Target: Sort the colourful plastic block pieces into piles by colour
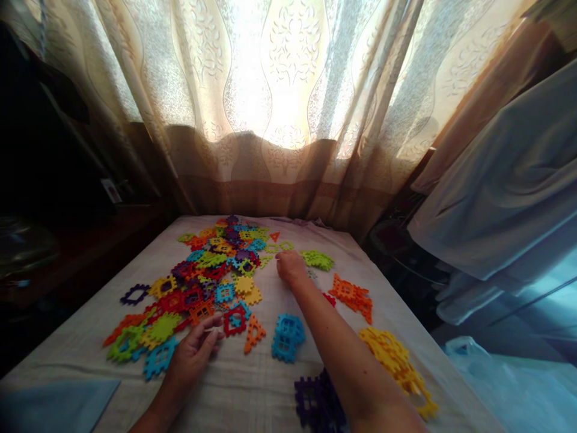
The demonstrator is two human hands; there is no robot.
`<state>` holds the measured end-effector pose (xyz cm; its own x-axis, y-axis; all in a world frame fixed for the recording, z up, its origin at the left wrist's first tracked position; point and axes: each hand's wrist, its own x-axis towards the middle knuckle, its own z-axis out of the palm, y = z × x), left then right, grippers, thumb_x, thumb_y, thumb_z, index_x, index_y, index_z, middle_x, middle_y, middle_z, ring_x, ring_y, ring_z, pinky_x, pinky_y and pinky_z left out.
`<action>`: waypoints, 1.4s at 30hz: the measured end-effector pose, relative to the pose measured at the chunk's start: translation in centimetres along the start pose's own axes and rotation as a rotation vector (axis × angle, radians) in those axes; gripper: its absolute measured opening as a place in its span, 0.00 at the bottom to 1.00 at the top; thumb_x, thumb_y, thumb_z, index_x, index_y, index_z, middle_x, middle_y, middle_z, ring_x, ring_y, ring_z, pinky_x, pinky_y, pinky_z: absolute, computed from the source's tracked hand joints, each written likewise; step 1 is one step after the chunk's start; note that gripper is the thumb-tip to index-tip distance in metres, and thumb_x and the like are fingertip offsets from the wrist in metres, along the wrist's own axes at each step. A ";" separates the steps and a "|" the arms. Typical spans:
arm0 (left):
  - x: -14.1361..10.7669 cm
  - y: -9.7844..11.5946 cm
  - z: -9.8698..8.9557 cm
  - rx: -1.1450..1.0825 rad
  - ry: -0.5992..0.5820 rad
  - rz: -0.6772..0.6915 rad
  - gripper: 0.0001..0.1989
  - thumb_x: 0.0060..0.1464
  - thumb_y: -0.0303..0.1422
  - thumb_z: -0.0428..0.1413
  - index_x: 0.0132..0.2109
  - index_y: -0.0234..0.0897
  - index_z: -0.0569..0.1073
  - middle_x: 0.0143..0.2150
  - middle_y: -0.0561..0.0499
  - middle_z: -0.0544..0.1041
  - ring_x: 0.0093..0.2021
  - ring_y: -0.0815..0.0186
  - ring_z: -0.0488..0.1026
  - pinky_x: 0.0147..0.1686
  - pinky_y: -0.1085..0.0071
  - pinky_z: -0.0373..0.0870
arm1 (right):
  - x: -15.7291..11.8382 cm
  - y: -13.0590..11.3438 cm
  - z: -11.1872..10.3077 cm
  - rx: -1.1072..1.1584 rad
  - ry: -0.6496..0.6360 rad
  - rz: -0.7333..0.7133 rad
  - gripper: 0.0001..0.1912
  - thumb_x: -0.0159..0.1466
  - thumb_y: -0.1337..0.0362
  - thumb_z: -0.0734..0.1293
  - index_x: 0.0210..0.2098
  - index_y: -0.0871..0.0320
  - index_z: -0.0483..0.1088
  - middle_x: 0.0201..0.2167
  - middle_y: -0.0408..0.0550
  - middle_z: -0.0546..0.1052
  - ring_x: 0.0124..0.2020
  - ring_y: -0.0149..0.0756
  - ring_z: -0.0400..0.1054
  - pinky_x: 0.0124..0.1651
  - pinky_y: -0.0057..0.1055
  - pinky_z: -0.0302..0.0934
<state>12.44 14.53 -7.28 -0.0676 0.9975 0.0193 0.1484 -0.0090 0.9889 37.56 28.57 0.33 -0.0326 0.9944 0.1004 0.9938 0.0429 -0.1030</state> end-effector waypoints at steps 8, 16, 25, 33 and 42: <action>-0.1 0.2 0.0 -0.006 -0.008 -0.005 0.24 0.47 0.48 0.57 0.48 0.39 0.76 0.46 0.45 0.80 0.38 0.60 0.79 0.31 0.68 0.77 | 0.7 -6.8 2.4 0.104 -0.071 -0.034 0.17 0.66 0.58 0.60 0.52 0.49 0.71 0.48 0.47 0.78 0.49 0.38 0.70 0.47 0.30 0.60; 0.1 -0.7 0.0 0.001 -0.008 0.010 0.24 0.49 0.49 0.56 0.48 0.39 0.76 0.46 0.46 0.79 0.38 0.61 0.79 0.31 0.70 0.76 | 1.3 -6.3 2.9 0.143 -0.106 0.079 0.13 0.63 0.60 0.62 0.43 0.47 0.76 0.44 0.45 0.79 0.46 0.37 0.72 0.42 0.27 0.61; -0.4 0.3 0.2 -0.004 0.034 0.005 0.23 0.48 0.49 0.56 0.47 0.40 0.76 0.45 0.46 0.80 0.39 0.61 0.79 0.31 0.70 0.76 | 1.8 3.1 -0.8 0.126 0.005 0.380 0.17 0.64 0.63 0.60 0.47 0.52 0.76 0.46 0.50 0.79 0.48 0.42 0.72 0.43 0.30 0.62; -0.1 -0.1 0.1 0.025 0.019 0.002 0.25 0.49 0.50 0.55 0.48 0.39 0.75 0.46 0.46 0.80 0.40 0.61 0.79 0.32 0.71 0.76 | 0.2 9.8 -3.5 0.086 0.042 0.579 0.20 0.65 0.62 0.57 0.50 0.56 0.75 0.49 0.56 0.77 0.48 0.45 0.72 0.41 0.31 0.63; 0.5 0.5 -0.4 0.031 -0.048 0.044 0.26 0.47 0.52 0.54 0.47 0.37 0.75 0.44 0.45 0.80 0.39 0.60 0.79 0.31 0.69 0.77 | -8.3 8.1 -5.4 0.049 -0.014 0.356 0.16 0.64 0.61 0.60 0.45 0.49 0.78 0.44 0.46 0.80 0.46 0.40 0.72 0.42 0.29 0.61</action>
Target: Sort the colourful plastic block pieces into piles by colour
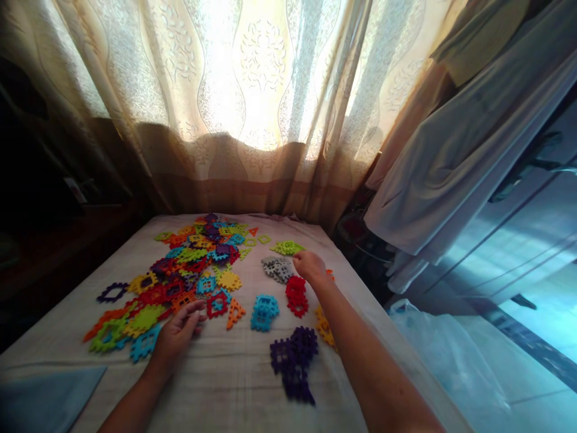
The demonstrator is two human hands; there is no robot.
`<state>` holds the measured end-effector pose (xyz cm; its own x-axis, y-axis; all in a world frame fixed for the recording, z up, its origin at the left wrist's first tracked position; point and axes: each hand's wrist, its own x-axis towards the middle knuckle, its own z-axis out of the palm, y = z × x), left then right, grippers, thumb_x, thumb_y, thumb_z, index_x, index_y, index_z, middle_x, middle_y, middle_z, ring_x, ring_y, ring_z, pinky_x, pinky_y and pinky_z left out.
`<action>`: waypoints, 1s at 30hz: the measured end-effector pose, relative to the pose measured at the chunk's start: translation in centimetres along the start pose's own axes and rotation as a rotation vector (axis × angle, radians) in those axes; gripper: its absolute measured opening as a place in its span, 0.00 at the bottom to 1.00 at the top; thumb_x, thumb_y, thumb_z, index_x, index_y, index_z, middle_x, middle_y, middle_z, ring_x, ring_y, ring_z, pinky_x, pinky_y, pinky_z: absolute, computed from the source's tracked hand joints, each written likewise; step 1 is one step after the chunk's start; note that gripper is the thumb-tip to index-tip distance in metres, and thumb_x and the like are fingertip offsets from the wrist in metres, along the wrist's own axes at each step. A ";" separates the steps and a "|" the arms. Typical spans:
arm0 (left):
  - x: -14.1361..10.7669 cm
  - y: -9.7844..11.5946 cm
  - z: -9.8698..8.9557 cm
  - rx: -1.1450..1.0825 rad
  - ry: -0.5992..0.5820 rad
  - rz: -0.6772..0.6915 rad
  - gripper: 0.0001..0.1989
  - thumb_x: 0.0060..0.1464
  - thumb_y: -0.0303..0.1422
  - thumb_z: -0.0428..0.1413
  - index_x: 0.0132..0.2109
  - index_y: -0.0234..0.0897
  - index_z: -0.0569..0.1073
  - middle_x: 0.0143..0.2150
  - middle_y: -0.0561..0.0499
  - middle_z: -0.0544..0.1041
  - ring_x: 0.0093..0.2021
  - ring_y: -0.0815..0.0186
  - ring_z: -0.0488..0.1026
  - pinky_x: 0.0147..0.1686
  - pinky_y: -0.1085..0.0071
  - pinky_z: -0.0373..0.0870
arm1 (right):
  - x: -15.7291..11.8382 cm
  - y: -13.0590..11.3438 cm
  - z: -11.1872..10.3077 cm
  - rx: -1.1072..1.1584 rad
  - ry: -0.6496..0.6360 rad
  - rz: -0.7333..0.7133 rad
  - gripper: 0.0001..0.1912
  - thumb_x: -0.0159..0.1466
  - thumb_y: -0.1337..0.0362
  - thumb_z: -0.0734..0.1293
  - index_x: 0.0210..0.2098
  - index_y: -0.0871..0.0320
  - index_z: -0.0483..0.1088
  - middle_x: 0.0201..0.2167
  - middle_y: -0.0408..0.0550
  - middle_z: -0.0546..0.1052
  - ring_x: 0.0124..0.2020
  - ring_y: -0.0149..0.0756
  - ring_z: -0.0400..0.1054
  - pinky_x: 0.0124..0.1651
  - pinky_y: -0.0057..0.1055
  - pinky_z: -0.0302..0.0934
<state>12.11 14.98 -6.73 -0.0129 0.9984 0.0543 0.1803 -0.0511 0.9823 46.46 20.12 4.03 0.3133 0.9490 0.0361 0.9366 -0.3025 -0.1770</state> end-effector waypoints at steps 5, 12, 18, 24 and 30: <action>-0.1 0.4 0.4 0.069 -0.006 0.032 0.27 0.48 0.50 0.52 0.47 0.35 0.74 0.39 0.45 0.81 0.37 0.61 0.79 0.34 0.67 0.76 | -4.9 0.6 0.3 -0.054 -0.037 -0.082 0.18 0.66 0.61 0.58 0.50 0.52 0.75 0.48 0.48 0.78 0.49 0.40 0.71 0.46 0.30 0.61; -2.4 0.4 -0.3 0.138 0.047 0.088 0.24 0.44 0.46 0.54 0.45 0.37 0.76 0.43 0.45 0.80 0.43 0.58 0.77 0.46 0.61 0.73 | -6.2 0.3 1.2 -0.184 -0.130 -0.218 0.17 0.62 0.56 0.65 0.46 0.58 0.76 0.48 0.57 0.77 0.51 0.48 0.70 0.50 0.37 0.61; -4.3 0.4 -1.3 0.223 0.052 0.133 0.23 0.46 0.46 0.53 0.46 0.37 0.76 0.44 0.45 0.80 0.45 0.58 0.77 0.47 0.62 0.73 | -7.6 1.1 1.6 -0.231 -0.129 -0.247 0.18 0.63 0.54 0.64 0.41 0.60 0.77 0.45 0.61 0.78 0.48 0.52 0.71 0.49 0.41 0.61; -4.1 0.2 -1.2 0.286 0.068 0.151 0.23 0.47 0.47 0.51 0.45 0.38 0.76 0.43 0.46 0.81 0.44 0.58 0.77 0.46 0.62 0.73 | -8.9 1.3 1.3 -0.235 -0.088 -0.251 0.19 0.63 0.53 0.64 0.43 0.62 0.75 0.46 0.62 0.77 0.50 0.52 0.69 0.51 0.41 0.59; -4.2 0.4 -1.2 0.309 0.086 0.172 0.22 0.48 0.47 0.51 0.45 0.39 0.76 0.43 0.46 0.81 0.44 0.58 0.77 0.46 0.63 0.73 | -7.8 0.1 2.6 -0.207 -0.054 -0.238 0.27 0.61 0.48 0.64 0.53 0.59 0.68 0.53 0.60 0.73 0.56 0.51 0.64 0.54 0.41 0.55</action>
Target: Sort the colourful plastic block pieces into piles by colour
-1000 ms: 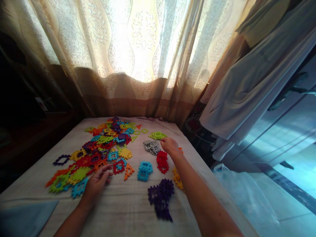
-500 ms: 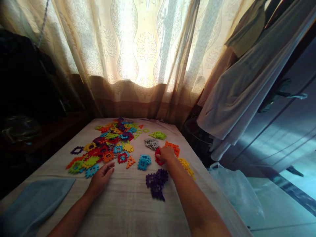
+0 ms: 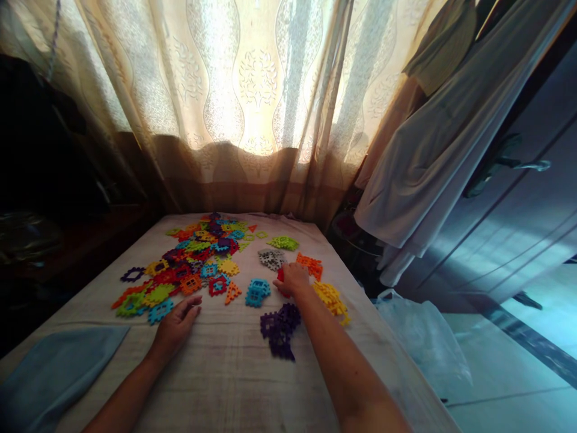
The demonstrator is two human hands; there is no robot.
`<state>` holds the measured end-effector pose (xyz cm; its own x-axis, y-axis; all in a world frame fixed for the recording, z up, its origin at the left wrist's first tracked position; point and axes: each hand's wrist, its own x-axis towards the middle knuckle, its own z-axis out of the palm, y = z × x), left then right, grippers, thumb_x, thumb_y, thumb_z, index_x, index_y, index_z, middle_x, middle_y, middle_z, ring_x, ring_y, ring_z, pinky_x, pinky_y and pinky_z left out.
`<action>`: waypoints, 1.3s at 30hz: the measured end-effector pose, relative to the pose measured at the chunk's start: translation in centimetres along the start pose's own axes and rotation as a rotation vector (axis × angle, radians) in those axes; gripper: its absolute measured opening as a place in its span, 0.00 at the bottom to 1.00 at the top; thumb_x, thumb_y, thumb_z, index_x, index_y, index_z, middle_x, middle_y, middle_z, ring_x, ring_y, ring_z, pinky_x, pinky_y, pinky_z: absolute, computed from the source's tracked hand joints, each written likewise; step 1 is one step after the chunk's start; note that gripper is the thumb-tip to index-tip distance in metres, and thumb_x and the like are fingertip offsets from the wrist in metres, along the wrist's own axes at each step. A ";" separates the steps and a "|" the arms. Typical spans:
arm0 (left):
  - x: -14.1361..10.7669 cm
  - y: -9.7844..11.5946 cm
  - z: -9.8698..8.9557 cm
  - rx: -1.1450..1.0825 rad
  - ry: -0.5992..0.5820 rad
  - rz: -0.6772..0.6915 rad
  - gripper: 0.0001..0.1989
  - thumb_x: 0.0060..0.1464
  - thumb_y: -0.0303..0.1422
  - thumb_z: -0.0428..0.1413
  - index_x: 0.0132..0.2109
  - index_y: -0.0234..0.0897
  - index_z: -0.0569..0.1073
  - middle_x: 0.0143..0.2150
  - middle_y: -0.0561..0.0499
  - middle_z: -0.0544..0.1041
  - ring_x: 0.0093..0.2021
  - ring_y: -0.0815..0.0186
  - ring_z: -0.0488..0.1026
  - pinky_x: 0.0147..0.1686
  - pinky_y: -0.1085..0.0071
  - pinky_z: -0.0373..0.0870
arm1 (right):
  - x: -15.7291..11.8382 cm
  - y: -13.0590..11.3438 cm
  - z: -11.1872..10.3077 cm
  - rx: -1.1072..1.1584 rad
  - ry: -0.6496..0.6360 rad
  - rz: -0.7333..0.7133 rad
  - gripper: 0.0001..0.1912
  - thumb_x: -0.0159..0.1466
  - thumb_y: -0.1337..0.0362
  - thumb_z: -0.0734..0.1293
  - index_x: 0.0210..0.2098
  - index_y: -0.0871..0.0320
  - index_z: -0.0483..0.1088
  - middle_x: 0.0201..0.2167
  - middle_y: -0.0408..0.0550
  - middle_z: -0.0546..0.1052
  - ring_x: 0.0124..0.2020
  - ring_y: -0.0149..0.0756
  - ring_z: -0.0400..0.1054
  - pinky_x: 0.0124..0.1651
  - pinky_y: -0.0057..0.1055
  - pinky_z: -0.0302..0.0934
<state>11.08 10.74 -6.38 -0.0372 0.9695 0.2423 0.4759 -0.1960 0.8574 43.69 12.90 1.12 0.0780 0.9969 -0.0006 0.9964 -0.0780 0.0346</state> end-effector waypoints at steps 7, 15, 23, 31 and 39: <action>0.0 0.2 -0.2 0.049 -0.005 0.019 0.22 0.49 0.47 0.51 0.44 0.39 0.76 0.43 0.47 0.81 0.44 0.58 0.77 0.47 0.63 0.73 | -0.1 -0.1 0.9 0.022 -0.018 -0.011 0.20 0.62 0.56 0.62 0.50 0.57 0.70 0.49 0.58 0.74 0.51 0.49 0.67 0.50 0.40 0.57; 0.0 0.1 0.0 0.066 0.018 0.029 0.21 0.48 0.47 0.51 0.44 0.40 0.77 0.42 0.47 0.81 0.43 0.58 0.77 0.46 0.63 0.73 | -1.5 1.4 0.7 0.065 -0.017 -0.040 0.18 0.61 0.58 0.63 0.48 0.58 0.71 0.48 0.58 0.75 0.51 0.49 0.67 0.52 0.40 0.55; 0.0 0.4 -0.2 0.084 0.008 0.029 0.21 0.48 0.47 0.51 0.43 0.40 0.77 0.42 0.47 0.81 0.43 0.58 0.77 0.46 0.64 0.74 | -1.9 2.9 0.4 0.137 0.055 0.010 0.23 0.64 0.55 0.62 0.57 0.55 0.67 0.58 0.52 0.70 0.59 0.42 0.62 0.59 0.37 0.52; 0.0 0.3 0.0 0.086 0.014 0.020 0.22 0.48 0.47 0.51 0.43 0.39 0.77 0.41 0.46 0.81 0.43 0.57 0.78 0.45 0.63 0.74 | 0.7 8.1 -0.5 0.062 -0.001 0.157 0.22 0.66 0.62 0.60 0.59 0.52 0.67 0.60 0.54 0.68 0.59 0.48 0.62 0.56 0.44 0.56; 0.0 0.2 0.0 0.109 0.031 0.020 0.22 0.48 0.48 0.50 0.42 0.39 0.77 0.41 0.47 0.81 0.43 0.58 0.78 0.45 0.63 0.74 | 4.7 7.3 0.3 -0.026 -0.181 -0.039 0.29 0.63 0.74 0.61 0.58 0.39 0.66 0.67 0.48 0.57 0.65 0.49 0.50 0.59 0.52 0.51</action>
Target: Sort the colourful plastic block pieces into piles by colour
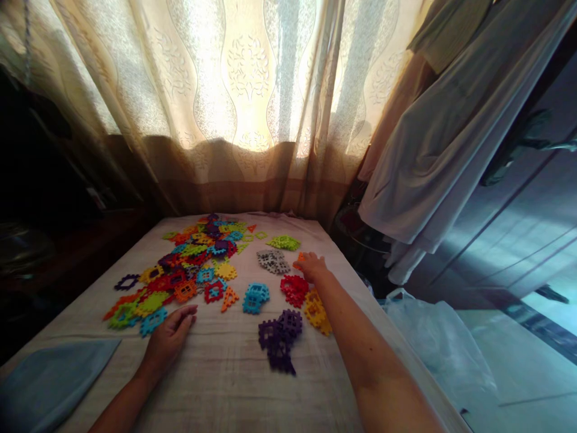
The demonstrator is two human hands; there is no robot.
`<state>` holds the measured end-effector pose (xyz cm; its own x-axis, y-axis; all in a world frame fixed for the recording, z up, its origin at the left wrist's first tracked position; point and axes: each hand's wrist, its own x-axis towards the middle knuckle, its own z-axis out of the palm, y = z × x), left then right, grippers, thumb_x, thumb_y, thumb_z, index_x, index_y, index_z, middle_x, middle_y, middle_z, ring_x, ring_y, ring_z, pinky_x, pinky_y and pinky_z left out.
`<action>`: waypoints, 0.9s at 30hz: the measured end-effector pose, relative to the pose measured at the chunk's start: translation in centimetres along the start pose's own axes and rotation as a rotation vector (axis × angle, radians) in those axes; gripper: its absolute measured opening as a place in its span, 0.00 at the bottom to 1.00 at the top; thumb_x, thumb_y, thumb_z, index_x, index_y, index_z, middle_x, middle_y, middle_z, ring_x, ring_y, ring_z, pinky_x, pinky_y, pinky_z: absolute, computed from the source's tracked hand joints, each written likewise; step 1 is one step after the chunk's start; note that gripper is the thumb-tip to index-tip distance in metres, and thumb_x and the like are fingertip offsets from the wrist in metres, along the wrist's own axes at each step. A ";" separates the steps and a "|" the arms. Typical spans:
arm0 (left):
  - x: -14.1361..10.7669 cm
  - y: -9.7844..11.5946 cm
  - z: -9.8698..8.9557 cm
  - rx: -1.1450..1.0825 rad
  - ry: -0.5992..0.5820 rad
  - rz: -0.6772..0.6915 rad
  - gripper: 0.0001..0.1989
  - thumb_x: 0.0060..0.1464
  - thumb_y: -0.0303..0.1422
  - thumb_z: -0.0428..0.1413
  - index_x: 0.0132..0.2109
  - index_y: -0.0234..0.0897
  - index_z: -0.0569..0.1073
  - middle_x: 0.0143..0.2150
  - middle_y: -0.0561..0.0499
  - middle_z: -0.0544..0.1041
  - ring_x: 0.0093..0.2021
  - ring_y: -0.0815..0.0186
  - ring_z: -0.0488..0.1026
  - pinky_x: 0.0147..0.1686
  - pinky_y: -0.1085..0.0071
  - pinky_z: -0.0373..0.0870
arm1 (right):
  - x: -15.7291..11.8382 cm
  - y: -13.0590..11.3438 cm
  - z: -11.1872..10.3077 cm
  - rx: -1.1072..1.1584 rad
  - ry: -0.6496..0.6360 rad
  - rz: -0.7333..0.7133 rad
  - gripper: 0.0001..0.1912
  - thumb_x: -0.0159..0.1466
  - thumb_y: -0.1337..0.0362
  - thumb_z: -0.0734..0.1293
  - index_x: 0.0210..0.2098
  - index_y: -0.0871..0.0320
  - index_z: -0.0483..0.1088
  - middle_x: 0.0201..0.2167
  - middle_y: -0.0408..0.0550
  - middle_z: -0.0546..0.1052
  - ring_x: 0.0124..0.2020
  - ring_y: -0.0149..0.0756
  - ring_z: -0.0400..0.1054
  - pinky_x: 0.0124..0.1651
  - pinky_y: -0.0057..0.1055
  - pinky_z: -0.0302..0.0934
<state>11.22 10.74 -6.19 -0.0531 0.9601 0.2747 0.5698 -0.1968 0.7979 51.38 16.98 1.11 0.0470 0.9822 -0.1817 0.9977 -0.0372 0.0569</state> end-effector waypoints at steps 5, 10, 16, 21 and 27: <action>0.0 0.0 0.0 -0.002 -0.002 0.012 0.20 0.49 0.47 0.51 0.42 0.39 0.77 0.40 0.47 0.81 0.41 0.59 0.78 0.45 0.64 0.75 | 0.9 1.0 0.9 -0.003 -0.041 0.007 0.28 0.65 0.72 0.58 0.60 0.40 0.64 0.61 0.52 0.64 0.59 0.50 0.60 0.53 0.46 0.58; -0.1 -0.1 -0.1 -0.001 0.003 0.027 0.19 0.50 0.46 0.52 0.41 0.40 0.77 0.39 0.48 0.81 0.40 0.60 0.78 0.44 0.64 0.75 | 0.9 1.5 0.8 0.007 0.008 0.033 0.26 0.66 0.70 0.57 0.61 0.44 0.64 0.60 0.57 0.66 0.59 0.53 0.60 0.53 0.48 0.57; -0.1 -0.1 0.0 -0.006 0.000 0.025 0.19 0.50 0.46 0.51 0.41 0.40 0.78 0.39 0.48 0.81 0.40 0.60 0.78 0.44 0.65 0.75 | 2.0 -1.9 -0.3 0.024 0.094 -0.044 0.27 0.60 0.62 0.67 0.59 0.50 0.66 0.57 0.54 0.71 0.60 0.50 0.60 0.58 0.45 0.53; -0.2 -0.2 0.0 -0.008 0.004 0.019 0.19 0.50 0.46 0.52 0.41 0.40 0.78 0.39 0.48 0.81 0.41 0.60 0.78 0.45 0.64 0.75 | 3.3 -4.8 -0.6 0.040 0.074 -0.036 0.19 0.57 0.61 0.70 0.48 0.53 0.75 0.44 0.54 0.79 0.49 0.51 0.70 0.53 0.40 0.59; -0.1 -0.4 0.0 -0.014 0.003 0.032 0.18 0.51 0.46 0.51 0.41 0.40 0.77 0.40 0.48 0.81 0.42 0.60 0.78 0.46 0.64 0.74 | 3.8 -6.0 -0.1 0.092 0.082 -0.008 0.23 0.58 0.60 0.68 0.54 0.52 0.71 0.49 0.53 0.77 0.50 0.49 0.70 0.51 0.38 0.61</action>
<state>10.98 10.68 -6.54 -0.0379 0.9526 0.3019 0.5600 -0.2300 0.7960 45.53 20.93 0.16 0.0382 0.9942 -0.1010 0.9985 -0.0419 -0.0349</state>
